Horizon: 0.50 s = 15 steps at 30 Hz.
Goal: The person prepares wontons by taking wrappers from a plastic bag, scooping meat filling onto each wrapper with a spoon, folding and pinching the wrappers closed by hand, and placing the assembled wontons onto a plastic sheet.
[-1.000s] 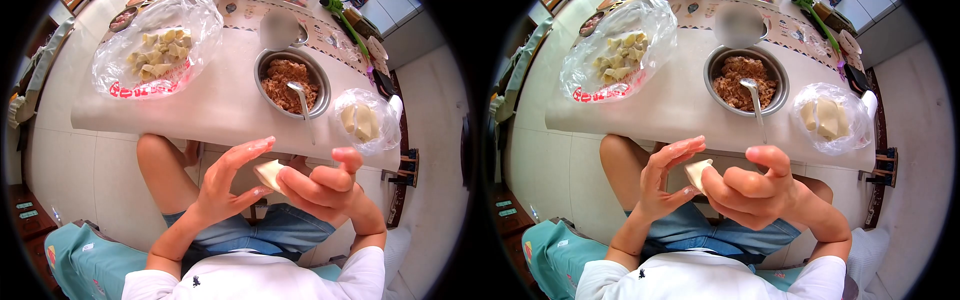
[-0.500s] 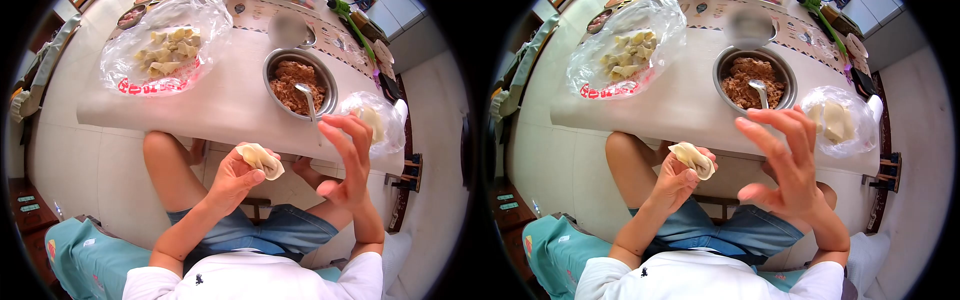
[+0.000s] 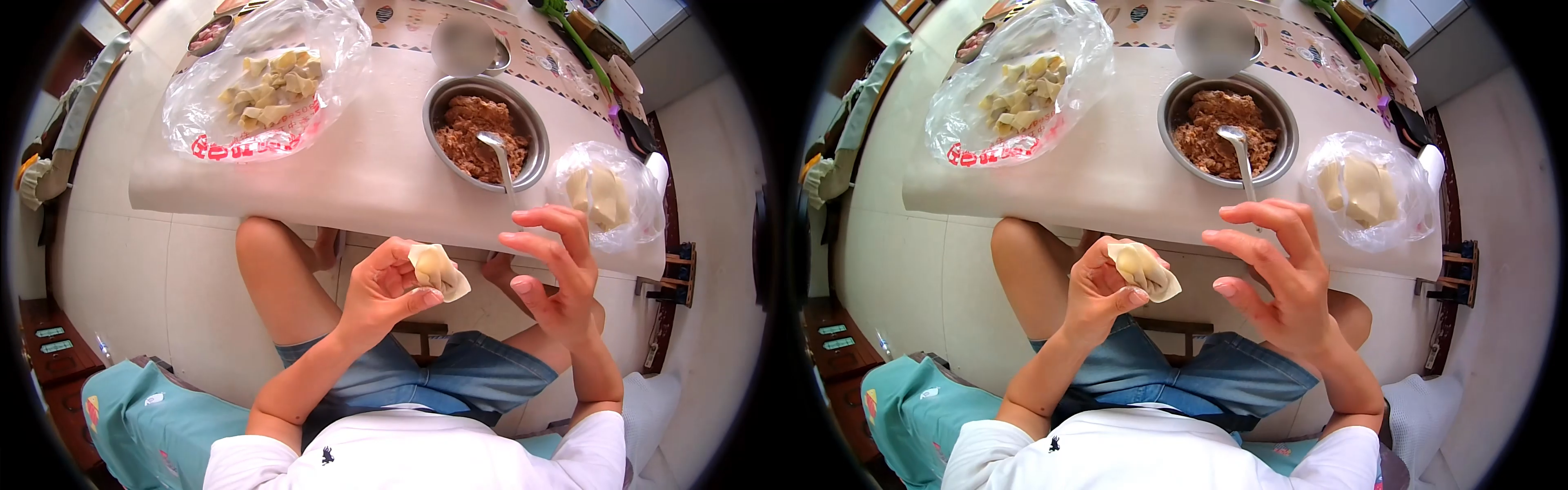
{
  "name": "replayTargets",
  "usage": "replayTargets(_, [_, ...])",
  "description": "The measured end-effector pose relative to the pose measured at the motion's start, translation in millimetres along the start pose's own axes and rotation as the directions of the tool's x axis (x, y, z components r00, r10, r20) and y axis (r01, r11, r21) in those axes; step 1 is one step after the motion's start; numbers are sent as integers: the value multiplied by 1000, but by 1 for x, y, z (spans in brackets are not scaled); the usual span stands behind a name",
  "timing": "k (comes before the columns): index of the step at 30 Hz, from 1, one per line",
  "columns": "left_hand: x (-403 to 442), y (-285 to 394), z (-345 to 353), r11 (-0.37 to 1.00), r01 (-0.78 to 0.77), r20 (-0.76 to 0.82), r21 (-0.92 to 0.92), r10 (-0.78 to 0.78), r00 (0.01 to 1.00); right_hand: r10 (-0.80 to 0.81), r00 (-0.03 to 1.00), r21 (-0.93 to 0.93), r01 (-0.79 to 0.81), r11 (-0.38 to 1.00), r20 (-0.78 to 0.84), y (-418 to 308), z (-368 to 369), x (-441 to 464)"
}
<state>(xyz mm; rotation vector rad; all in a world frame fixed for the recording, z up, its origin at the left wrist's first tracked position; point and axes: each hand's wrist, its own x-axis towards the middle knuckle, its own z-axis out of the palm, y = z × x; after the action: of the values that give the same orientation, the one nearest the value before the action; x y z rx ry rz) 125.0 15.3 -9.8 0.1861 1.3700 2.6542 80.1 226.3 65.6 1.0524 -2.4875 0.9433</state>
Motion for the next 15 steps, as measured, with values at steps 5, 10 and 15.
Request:
replayTargets(5, [-3, 7, -17, 961, 266, 27, -81, -264, 964, 102, 993, -4, -102, 995, -66, 1, -10, -8])
replayTargets(10, [41, 53, -37, 915, -124, -358, -383, -24, 933, 266, 950, -9, -271, 963, -165, 7, -23, -34])
replayTargets(15, [74, 36, -64, 879, -91, -251, -467, -33, 968, 275, 927, -237, -336, 912, -256, 30, -45, -50])
